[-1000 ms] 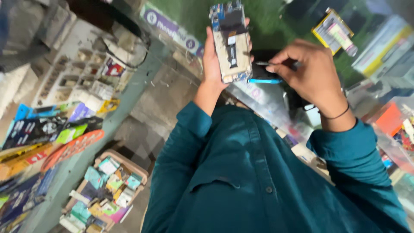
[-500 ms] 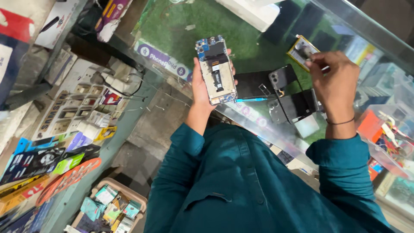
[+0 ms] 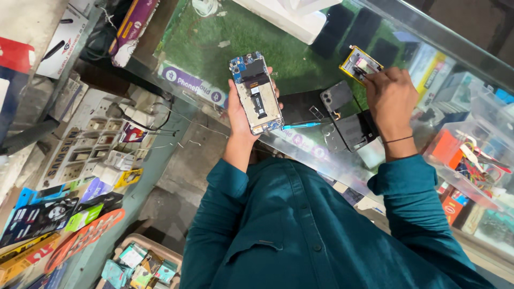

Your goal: The person disassembles a smartphone by removing the back cover and internal components, then reassembles it by placing the battery and back cover back into position. The person uses a screwdriver and tweezers to manipulate small parts and connectors.

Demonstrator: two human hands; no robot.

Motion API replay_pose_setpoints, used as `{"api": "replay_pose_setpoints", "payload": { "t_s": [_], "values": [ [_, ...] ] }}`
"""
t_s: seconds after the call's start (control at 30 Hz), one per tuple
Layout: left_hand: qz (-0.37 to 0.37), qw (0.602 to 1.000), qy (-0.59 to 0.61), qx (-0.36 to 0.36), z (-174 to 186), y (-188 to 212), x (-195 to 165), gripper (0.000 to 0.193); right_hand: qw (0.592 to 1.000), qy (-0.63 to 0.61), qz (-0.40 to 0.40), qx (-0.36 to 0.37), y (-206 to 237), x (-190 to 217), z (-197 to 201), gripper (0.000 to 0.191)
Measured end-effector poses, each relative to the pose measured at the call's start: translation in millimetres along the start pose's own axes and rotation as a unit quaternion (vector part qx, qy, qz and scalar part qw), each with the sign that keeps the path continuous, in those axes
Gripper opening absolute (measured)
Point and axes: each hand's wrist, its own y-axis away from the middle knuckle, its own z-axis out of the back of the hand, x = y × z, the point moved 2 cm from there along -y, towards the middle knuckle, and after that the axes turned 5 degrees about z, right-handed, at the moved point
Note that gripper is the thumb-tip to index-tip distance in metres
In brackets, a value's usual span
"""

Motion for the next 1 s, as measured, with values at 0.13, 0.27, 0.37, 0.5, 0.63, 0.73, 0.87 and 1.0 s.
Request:
{"api": "replay_pose_setpoints", "payload": {
  "t_s": [0.13, 0.27, 0.37, 0.5, 0.63, 0.73, 0.87, 1.0],
  "values": [
    [0.006, 1.0, 0.008, -0.003, 0.0, 0.5, -1.6, 0.089, 1.0, 0.006, 0.016, 0.004, -1.2, 3.8, 2.3, 0.002],
    [-0.002, 1.0, -0.001, 0.001, -0.7, 0.9, -1.3, 0.088, 1.0, 0.001, 0.03, 0.0, -0.2, 7.4, 3.7, 0.003],
    [-0.006, 1.0, -0.006, -0.003, -1.0, 1.7, -1.6, 0.088, 0.999, -0.002, 0.032, 0.001, 1.0, 8.8, 3.6, 0.003],
    [-0.008, 1.0, -0.011, -0.01, -1.1, 2.2, -2.0, 0.088, 0.999, 0.0, 0.04, -0.004, 3.9, 7.6, 1.6, 0.008],
    [-0.01, 1.0, -0.01, -0.005, -1.4, 2.4, -2.7, 0.088, 0.999, 0.014, 0.048, 0.004, 5.8, 5.8, -1.3, 0.009],
    [-0.009, 1.0, -0.012, -0.002, -1.9, 2.9, -3.5, 0.088, 0.999, 0.006, 0.052, 0.004, 4.7, 9.2, 1.9, 0.01],
    [-0.009, 1.0, -0.012, 0.0, -2.3, 2.9, -5.7, 0.087, 0.992, -0.119, 0.024, -0.027, -8.3, 33.2, 40.9, 0.008],
    [-0.009, 1.0, -0.012, -0.006, -0.8, 6.0, -8.5, 0.087, 0.914, -0.399, 0.033, -0.065, -21.1, 78.4, 122.9, 0.009]
  ]
}}
